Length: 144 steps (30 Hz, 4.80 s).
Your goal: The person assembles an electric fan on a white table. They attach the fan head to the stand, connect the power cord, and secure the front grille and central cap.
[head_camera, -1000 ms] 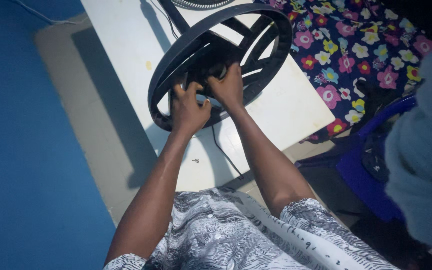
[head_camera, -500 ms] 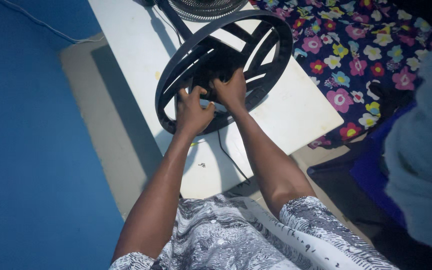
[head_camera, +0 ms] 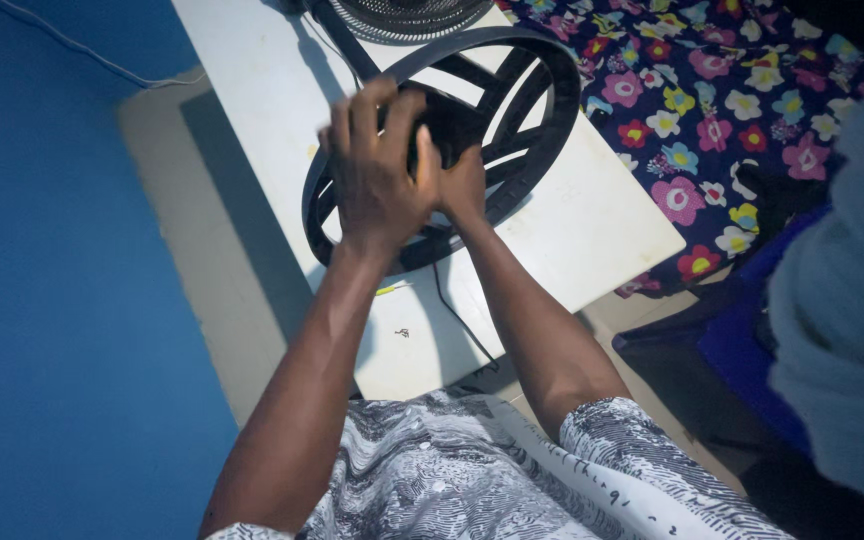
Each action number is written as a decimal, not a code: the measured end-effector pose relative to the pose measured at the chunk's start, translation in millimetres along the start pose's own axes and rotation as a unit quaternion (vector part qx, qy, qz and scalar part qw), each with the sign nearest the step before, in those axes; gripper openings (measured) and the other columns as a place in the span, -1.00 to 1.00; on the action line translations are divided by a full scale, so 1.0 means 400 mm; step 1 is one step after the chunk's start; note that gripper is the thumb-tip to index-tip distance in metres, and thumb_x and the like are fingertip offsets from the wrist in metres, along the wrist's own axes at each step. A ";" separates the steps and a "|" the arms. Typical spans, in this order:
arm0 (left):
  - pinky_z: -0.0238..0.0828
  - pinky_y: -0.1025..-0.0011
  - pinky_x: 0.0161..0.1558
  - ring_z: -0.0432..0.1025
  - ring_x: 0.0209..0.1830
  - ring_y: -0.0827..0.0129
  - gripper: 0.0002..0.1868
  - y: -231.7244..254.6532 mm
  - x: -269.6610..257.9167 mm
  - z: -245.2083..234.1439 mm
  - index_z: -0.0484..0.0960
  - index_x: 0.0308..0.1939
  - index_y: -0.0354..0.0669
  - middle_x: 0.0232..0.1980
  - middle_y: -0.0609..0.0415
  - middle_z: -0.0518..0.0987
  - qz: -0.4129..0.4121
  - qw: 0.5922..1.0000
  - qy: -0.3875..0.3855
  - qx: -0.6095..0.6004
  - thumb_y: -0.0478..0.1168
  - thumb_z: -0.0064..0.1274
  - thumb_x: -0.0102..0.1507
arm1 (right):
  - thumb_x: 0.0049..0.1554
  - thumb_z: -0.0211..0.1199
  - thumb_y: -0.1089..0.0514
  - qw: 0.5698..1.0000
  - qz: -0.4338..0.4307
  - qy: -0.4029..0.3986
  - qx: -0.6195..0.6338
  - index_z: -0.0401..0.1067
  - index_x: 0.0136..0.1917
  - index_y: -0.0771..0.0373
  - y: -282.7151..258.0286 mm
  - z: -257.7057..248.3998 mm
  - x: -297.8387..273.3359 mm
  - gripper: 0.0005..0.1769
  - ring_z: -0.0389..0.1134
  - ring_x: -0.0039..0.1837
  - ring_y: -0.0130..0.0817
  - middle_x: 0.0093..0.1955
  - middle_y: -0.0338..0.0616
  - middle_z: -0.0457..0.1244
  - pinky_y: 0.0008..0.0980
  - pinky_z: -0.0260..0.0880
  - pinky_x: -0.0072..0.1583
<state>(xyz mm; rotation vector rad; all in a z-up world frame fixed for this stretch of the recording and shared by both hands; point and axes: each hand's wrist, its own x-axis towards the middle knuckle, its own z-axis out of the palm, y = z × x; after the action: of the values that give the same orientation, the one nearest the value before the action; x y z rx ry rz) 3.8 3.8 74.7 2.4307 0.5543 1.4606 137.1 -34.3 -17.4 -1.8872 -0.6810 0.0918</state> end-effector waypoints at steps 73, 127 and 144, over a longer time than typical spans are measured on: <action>0.27 0.19 -0.20 0.41 -0.30 0.11 -0.57 -0.082 -0.022 -0.033 0.41 -0.13 -0.23 -0.31 -0.02 0.46 -0.207 0.977 -0.024 -0.034 -0.55 -0.20 -0.07 | -0.04 0.23 -0.05 0.999 -0.028 -0.035 -0.013 0.04 0.05 0.46 0.030 0.023 -0.028 -0.36 0.33 -0.08 -0.03 -0.15 0.15 0.27 -0.25 0.29 -0.02; 0.27 0.21 -0.12 0.35 -0.11 0.02 -0.59 -0.200 -0.008 -0.099 0.30 0.00 -0.26 -0.11 -0.15 0.41 -0.159 0.936 -0.170 -0.266 -0.28 -0.04 0.08 | 0.01 -0.04 -0.01 0.993 0.102 0.054 -0.011 -0.24 0.25 0.35 0.109 0.107 -0.022 -0.31 0.35 -0.20 -0.19 -0.12 0.12 0.25 -0.35 0.35 -0.24; 0.34 0.28 -0.16 0.40 -0.15 0.21 -0.43 -0.516 -0.031 -0.177 0.28 0.08 -0.18 -0.09 -0.10 0.46 -0.189 0.864 -0.294 -0.361 -0.02 0.01 0.07 | 0.06 0.02 -0.04 0.964 0.211 0.137 0.089 0.21 -0.02 0.24 -0.031 0.097 -0.123 -0.66 0.20 -0.35 -0.53 -0.31 -0.23 0.19 -0.57 0.28 -0.36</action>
<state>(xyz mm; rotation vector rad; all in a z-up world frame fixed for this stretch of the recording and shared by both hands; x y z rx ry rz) -103.8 184.7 15.1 1.8550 0.2460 0.5484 76.7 -23.4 -34.8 -1.7998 -0.0723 0.1551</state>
